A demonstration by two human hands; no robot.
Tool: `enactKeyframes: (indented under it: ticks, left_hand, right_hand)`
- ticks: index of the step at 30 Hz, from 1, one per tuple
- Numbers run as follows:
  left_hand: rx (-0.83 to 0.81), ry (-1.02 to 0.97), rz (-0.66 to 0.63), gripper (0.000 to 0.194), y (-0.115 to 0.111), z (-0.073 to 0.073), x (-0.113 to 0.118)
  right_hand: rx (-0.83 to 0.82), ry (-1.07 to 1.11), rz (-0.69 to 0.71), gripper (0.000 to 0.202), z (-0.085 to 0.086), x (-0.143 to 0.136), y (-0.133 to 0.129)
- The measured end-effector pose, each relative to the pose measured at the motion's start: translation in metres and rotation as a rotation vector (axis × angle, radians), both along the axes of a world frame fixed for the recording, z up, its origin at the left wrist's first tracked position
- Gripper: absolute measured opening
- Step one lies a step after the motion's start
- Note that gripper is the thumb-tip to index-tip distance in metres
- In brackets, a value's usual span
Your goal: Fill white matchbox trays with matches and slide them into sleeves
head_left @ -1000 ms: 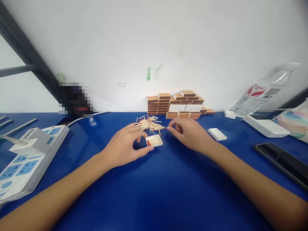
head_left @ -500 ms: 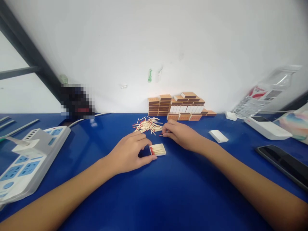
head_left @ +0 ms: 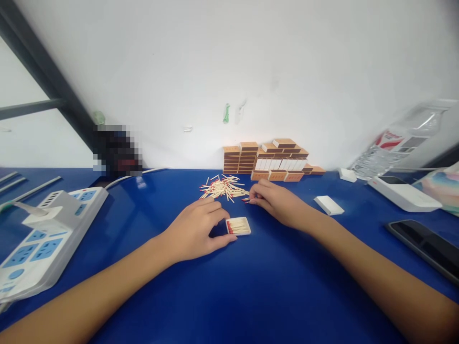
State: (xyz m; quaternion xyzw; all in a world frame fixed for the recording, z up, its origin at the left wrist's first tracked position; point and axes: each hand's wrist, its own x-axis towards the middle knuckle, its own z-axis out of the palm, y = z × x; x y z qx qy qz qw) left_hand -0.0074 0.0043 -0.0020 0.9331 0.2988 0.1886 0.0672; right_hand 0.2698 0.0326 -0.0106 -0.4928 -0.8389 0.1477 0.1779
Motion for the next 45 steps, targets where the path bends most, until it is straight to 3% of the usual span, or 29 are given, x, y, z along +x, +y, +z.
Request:
enactKeyframes:
  ticks: [7,16,20,26,33,41,45]
  left_hand:
    - [-0.002,0.004,0.014,0.03,0.002,0.0,-0.002]
    - [0.001,-0.003,0.021,0.029,0.002,0.0,-0.002]
    - [0.009,-0.016,0.04,0.028,0.004,0.001,-0.004]
    - [0.012,-0.027,0.053,0.028,0.004,0.0,-0.003]
    - [0.019,-0.026,0.039,0.028,0.002,0.0,-0.002]
    - [0.008,-0.022,0.027,0.027,0.002,0.002,-0.002]
    - [-0.064,-0.077,0.017,0.028,-0.004,0.001,0.001]
  right_hand:
    - [-0.007,-0.011,-0.016,0.01,0.002,0.002,0.005]
    - [0.031,-0.202,-0.071,0.013,-0.002,-0.006,0.001]
    - [0.05,-0.17,-0.065,0.014,0.004,-0.007,-0.004]
    - [0.188,-0.212,0.035,0.012,0.017,-0.028,-0.033]
    - [0.374,-0.498,0.114,0.014,0.006,-0.055,-0.049]
    - [0.274,-0.278,0.09,0.004,0.01,-0.046,-0.045]
    - [0.255,-0.054,-0.045,0.012,0.013,-0.029,-0.03]
